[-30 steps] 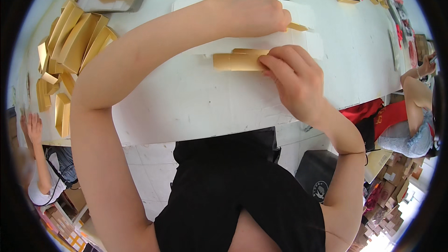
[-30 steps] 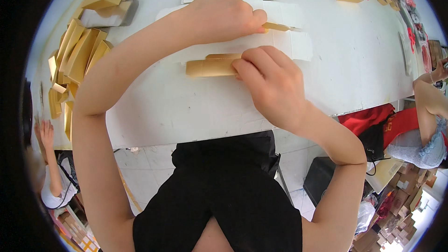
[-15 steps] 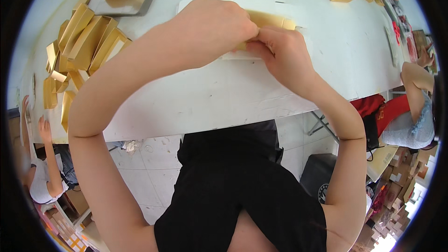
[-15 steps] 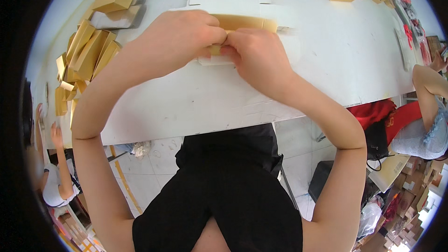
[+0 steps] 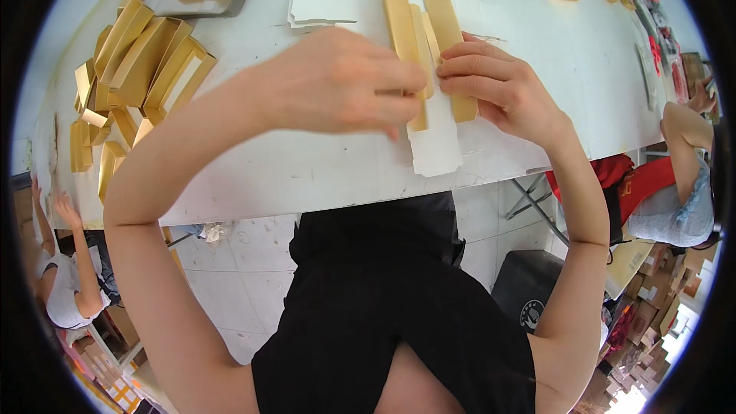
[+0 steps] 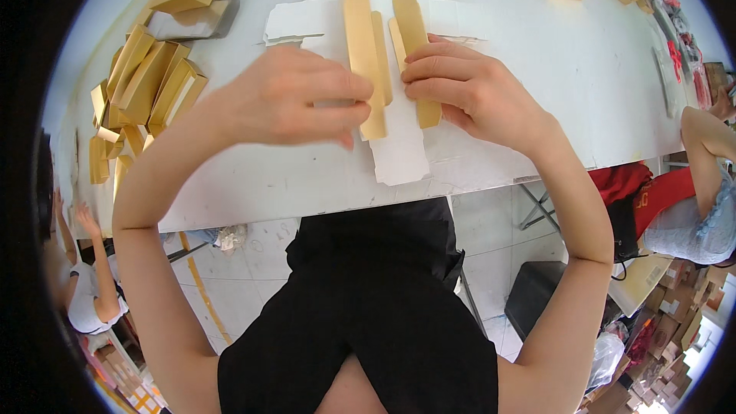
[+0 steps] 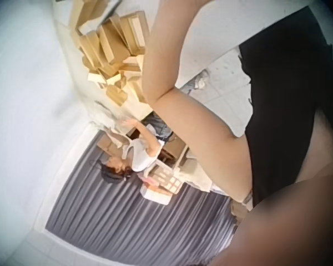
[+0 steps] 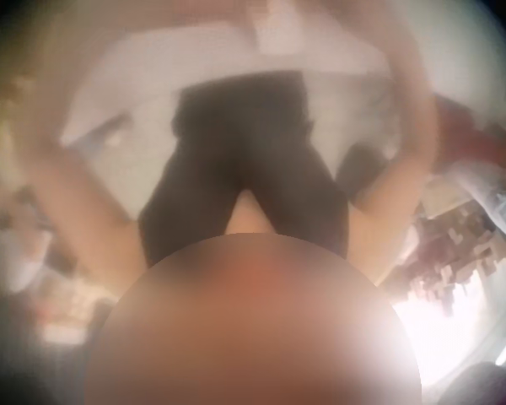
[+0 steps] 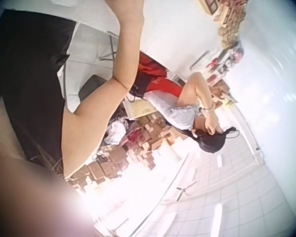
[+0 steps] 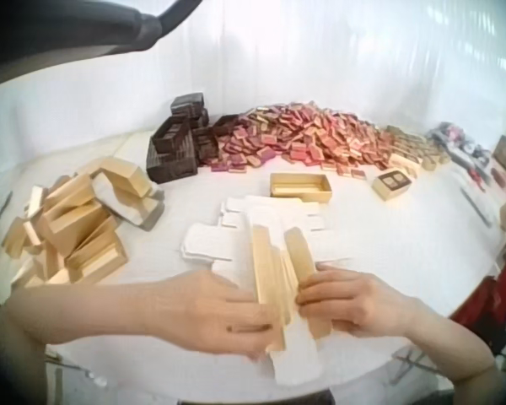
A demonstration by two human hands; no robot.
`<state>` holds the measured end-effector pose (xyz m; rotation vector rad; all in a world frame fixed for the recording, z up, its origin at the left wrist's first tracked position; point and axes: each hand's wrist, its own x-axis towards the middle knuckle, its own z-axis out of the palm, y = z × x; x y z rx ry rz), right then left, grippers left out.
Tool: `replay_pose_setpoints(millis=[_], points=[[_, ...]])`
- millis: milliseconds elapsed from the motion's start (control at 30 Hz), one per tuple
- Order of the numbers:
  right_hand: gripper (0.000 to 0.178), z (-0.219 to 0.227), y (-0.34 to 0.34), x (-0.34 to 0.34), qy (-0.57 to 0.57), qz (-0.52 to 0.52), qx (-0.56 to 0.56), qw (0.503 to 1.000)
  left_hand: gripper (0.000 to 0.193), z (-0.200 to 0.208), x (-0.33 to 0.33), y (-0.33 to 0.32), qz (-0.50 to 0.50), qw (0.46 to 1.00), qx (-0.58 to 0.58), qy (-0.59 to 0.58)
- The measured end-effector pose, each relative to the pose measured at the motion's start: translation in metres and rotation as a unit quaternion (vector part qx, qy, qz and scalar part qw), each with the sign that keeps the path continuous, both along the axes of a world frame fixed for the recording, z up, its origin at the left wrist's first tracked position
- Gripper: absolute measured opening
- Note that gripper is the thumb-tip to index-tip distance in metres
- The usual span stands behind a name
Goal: The person folds flat cardboard pieces into small rectangular boxes and places them on the table. They then pick up black plastic trays and insert them into the assembled boxes. The person stacks the completed boxes on the table.
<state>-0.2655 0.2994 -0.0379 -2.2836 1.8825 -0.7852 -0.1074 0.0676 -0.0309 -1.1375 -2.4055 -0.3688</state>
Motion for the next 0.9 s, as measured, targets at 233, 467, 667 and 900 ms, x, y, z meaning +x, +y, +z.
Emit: replay_pose_setpoints(millis=[233, 467, 667, 900], points=[[0.033, 0.007, -0.012, 0.006, -0.054, -0.017, -0.014, 0.998, 0.021, -0.020, 0.003, 0.008, 0.075, 0.992, 0.099, 0.030], [0.025, -0.020, -0.014, 0.016, 0.057, -0.073, -0.153, 0.984, 0.015, -0.034, -0.002, 0.031, 0.166, 0.974, 0.125, 0.088], [0.029, -0.022, -0.012, 0.014, 0.176, -0.043, -0.218, 0.959, 0.018, -0.034, 0.000, 0.019, 0.135, 0.976, 0.034, 0.167], [0.053, -0.016, 0.009, 0.023, 0.072, -0.047, -0.100, 0.991, 0.025, -0.034, 0.007, 0.023, 0.149, 0.977, -0.013, 0.154]])
